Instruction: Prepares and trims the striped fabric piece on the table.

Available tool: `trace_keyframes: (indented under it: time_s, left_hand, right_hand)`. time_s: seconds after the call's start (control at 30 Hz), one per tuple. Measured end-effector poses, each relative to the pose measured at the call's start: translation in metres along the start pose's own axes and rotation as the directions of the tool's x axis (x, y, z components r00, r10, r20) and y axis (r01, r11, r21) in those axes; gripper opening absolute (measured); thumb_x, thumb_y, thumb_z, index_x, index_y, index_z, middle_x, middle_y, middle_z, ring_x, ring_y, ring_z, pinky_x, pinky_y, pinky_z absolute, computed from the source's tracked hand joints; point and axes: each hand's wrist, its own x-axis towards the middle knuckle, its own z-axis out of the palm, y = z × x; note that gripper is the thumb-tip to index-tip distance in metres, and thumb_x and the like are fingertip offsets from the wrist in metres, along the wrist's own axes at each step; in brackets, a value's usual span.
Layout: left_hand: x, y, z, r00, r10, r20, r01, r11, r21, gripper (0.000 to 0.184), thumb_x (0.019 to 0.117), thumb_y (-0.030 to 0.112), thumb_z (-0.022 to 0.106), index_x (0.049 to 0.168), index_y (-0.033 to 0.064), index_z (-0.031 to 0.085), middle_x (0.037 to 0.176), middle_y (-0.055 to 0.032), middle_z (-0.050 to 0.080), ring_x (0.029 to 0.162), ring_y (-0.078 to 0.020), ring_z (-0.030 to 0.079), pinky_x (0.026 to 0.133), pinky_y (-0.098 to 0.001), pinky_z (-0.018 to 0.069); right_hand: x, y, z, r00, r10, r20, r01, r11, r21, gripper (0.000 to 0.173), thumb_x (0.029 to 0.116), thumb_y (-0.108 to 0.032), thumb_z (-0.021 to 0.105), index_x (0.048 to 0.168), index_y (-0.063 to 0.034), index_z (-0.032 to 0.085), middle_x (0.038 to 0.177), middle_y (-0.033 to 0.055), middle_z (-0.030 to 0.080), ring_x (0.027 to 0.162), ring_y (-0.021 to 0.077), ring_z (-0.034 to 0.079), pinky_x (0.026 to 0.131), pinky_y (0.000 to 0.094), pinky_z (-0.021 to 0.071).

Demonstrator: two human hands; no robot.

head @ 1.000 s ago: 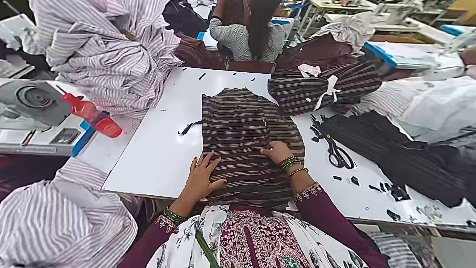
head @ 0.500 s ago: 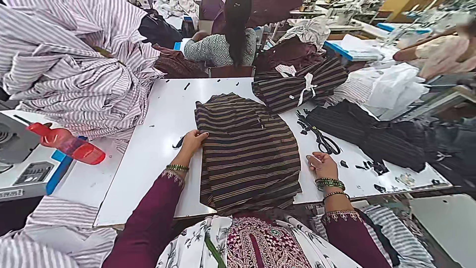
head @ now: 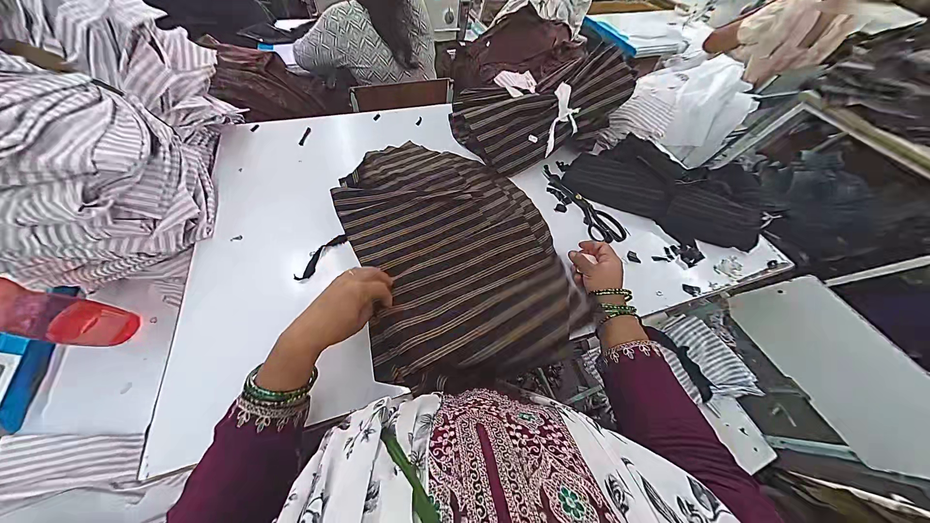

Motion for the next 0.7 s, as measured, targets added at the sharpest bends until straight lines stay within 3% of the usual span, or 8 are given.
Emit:
trace_keyframes:
  time_s: [0.1, 0.2, 0.3, 0.4, 0.47, 0.57, 0.63, 0.7]
  left_hand:
    - [0.041, 0.009, 0.003, 0.984, -0.145, -0.104, 0.145, 0.989, -0.013, 0.020, 0.0984, 0.008, 0.058, 0.109, -0.0043, 0.070, 0.118, -0.0225, 0.068, 0.117, -0.0395, 0.064, 0.100, -0.0585, 0.0484]
    - [0.092, 0.012, 0.026, 0.927, -0.353, 0.128, 0.358, 0.934, -0.013, 0.048, 0.1041, 0.036, 0.060, 0.135, -0.0011, 0.059, 0.128, -0.0252, 0.064, 0.122, -0.0413, 0.061, 0.105, -0.0612, 0.0448]
    - [0.105, 0.023, 0.020, 0.942, -0.295, 0.157, 0.310, 0.947, -0.081, 0.033, 0.1072, 0.026, 0.054, 0.112, -0.0046, 0.067, 0.101, -0.0241, 0.068, 0.099, -0.0382, 0.066, 0.090, -0.0574, 0.0486]
    - [0.065, 0.030, -0.017, 0.942, -0.287, -0.175, 0.241, 0.939, -0.246, 0.027, 0.1064, 0.017, 0.054, 0.097, -0.0039, 0.068, 0.087, -0.0153, 0.066, 0.081, -0.0259, 0.064, 0.078, -0.0472, 0.0520]
    - [0.020, 0.019, -0.041, 0.843, -0.366, -0.395, 0.231, 0.908, -0.349, 0.027, 0.1068, 0.016, 0.050, 0.097, -0.0027, 0.066, 0.082, -0.0092, 0.061, 0.072, -0.0157, 0.057, 0.070, -0.0368, 0.0498]
    - [-0.043, -0.010, -0.064, 0.586, -0.642, -0.495, 0.405, 0.761, -0.507, 0.028, 0.1097, 0.023, 0.047, 0.102, 0.0010, 0.062, 0.079, -0.0026, 0.057, 0.067, -0.0055, 0.054, 0.067, -0.0282, 0.0494]
    - [-0.075, -0.036, -0.067, 0.386, -0.779, -0.494, 0.624, 0.615, -0.482, 0.032, 0.1106, 0.026, 0.045, 0.101, -0.0013, 0.059, 0.079, -0.0107, 0.054, 0.070, -0.0179, 0.053, 0.071, -0.0403, 0.0461]
    - [-0.100, -0.062, -0.060, 0.237, -0.854, -0.464, 0.826, 0.429, -0.366, 0.036, 0.1108, 0.024, 0.044, 0.118, -0.0085, 0.059, 0.099, -0.0295, 0.064, 0.093, -0.0416, 0.063, 0.087, -0.0608, 0.0465]
  right_hand:
    - [0.002, 0.001, 0.004, 1.000, 0.010, -0.025, -0.009, 0.999, 0.038, 0.035, 0.0960, -0.001, 0.068, 0.127, 0.0063, 0.054, 0.094, 0.0111, 0.058, 0.059, 0.0072, 0.054, 0.054, 0.0213, 0.0479]
    - [0.001, 0.004, 0.005, 0.999, 0.008, -0.045, -0.007, 0.999, 0.035, 0.034, 0.0966, -0.002, 0.068, 0.127, 0.0061, 0.054, 0.096, 0.0119, 0.058, 0.058, 0.0072, 0.054, 0.052, 0.0211, 0.0484]
    - [-0.001, 0.002, 0.001, 1.000, -0.024, -0.004, 0.024, 0.999, -0.026, 0.036, 0.1007, -0.007, 0.062, 0.132, 0.0065, 0.051, 0.106, 0.0145, 0.059, 0.066, 0.0086, 0.055, 0.058, 0.0246, 0.0490]
    - [0.000, 0.009, 0.000, 0.995, -0.101, -0.006, 0.101, 0.995, 0.005, 0.034, 0.0997, -0.006, 0.061, 0.129, 0.0085, 0.052, 0.100, 0.0116, 0.059, 0.061, 0.0047, 0.054, 0.055, 0.0211, 0.0482]
    - [-0.001, 0.013, -0.001, 0.993, -0.116, -0.003, 0.116, 0.992, 0.053, 0.030, 0.0993, -0.004, 0.061, 0.126, 0.0083, 0.053, 0.094, 0.0065, 0.058, 0.057, 0.0010, 0.053, 0.052, 0.0170, 0.0471]
    - [-0.002, 0.011, -0.001, 0.995, -0.104, 0.001, 0.104, 0.991, 0.081, 0.026, 0.1000, -0.005, 0.060, 0.123, 0.0065, 0.054, 0.090, 0.0032, 0.057, 0.056, -0.0007, 0.052, 0.052, 0.0150, 0.0467]
    - [-0.002, 0.010, -0.001, 0.995, -0.097, -0.003, 0.096, 0.991, 0.096, 0.025, 0.0999, -0.005, 0.059, 0.122, 0.0054, 0.054, 0.090, 0.0018, 0.055, 0.055, -0.0015, 0.052, 0.051, 0.0139, 0.0470]
    - [-0.003, 0.007, 0.000, 0.997, -0.083, -0.009, 0.083, 0.992, 0.098, 0.025, 0.1002, -0.004, 0.059, 0.123, 0.0048, 0.053, 0.091, 0.0015, 0.055, 0.056, -0.0015, 0.052, 0.052, 0.0139, 0.0464]
